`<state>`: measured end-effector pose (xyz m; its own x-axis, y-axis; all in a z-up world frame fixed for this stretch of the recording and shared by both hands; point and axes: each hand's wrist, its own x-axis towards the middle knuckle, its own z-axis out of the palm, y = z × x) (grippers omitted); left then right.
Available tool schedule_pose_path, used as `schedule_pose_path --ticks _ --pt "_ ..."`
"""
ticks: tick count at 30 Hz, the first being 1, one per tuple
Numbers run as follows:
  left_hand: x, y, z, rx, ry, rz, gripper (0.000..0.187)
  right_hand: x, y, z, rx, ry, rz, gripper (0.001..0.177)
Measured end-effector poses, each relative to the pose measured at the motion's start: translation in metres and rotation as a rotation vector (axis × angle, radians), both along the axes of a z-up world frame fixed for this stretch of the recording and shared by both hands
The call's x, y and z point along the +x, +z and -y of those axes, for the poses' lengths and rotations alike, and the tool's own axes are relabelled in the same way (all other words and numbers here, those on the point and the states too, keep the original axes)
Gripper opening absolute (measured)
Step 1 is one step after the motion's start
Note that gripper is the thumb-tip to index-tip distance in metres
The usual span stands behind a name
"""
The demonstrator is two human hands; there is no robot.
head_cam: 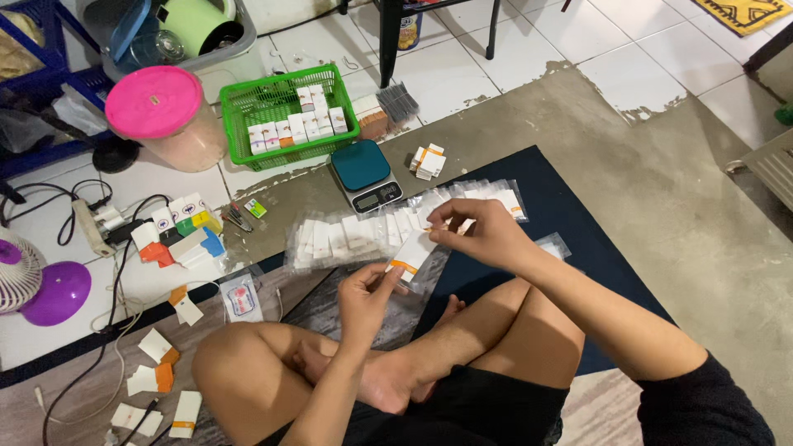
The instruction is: The person places small white boxes into individual clear plastic bags by hand while sitting on the floor. They handle the boxes one at a time, sliding them into the bags and then setting the packaged items aside.
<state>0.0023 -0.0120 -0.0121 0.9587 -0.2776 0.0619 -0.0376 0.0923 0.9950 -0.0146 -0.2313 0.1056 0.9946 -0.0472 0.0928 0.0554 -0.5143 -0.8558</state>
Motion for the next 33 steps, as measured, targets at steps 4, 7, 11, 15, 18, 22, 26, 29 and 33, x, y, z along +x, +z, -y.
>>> schedule_pose_path --ticks 4,7,11,15,18,22,26,29,33 --pt "0.000 -0.002 0.003 -0.022 -0.010 -0.008 0.011 0.000 -0.023 0.004 0.011 -0.010 0.031 0.014" --pt "-0.004 0.019 0.002 -0.029 -0.019 -0.022 0.010 0.000 -0.026 0.005 0.003 -0.044 0.054 0.008" --pt "0.000 0.020 0.005 -0.024 -0.029 -0.036 0.014 0.001 -0.015 0.003 -0.007 0.097 0.098 0.006" --pt "0.008 0.000 0.006 -0.003 -0.017 -0.037 0.013 0.000 -0.021 0.001 -0.045 0.269 0.145 0.006" --pt "0.008 0.017 0.011 -0.015 0.001 -0.049 0.012 0.000 -0.024 0.001 -0.063 0.348 0.224 0.014" --pt "0.009 0.014 0.015 0.022 -0.002 -0.035 0.012 -0.005 -0.029 -0.005 -0.010 0.425 0.193 0.019" --pt "0.009 0.010 0.023 -0.033 0.087 -0.057 0.012 -0.012 -0.055 -0.007 0.224 0.205 0.127 0.040" --pt "0.008 0.011 0.033 -0.101 0.148 -0.061 0.014 -0.016 -0.091 -0.010 0.444 0.067 -0.022 0.033" --pt "0.010 0.007 0.039 -0.133 0.084 -0.053 0.038 -0.021 -0.112 -0.004 0.574 -0.088 -0.049 0.010"
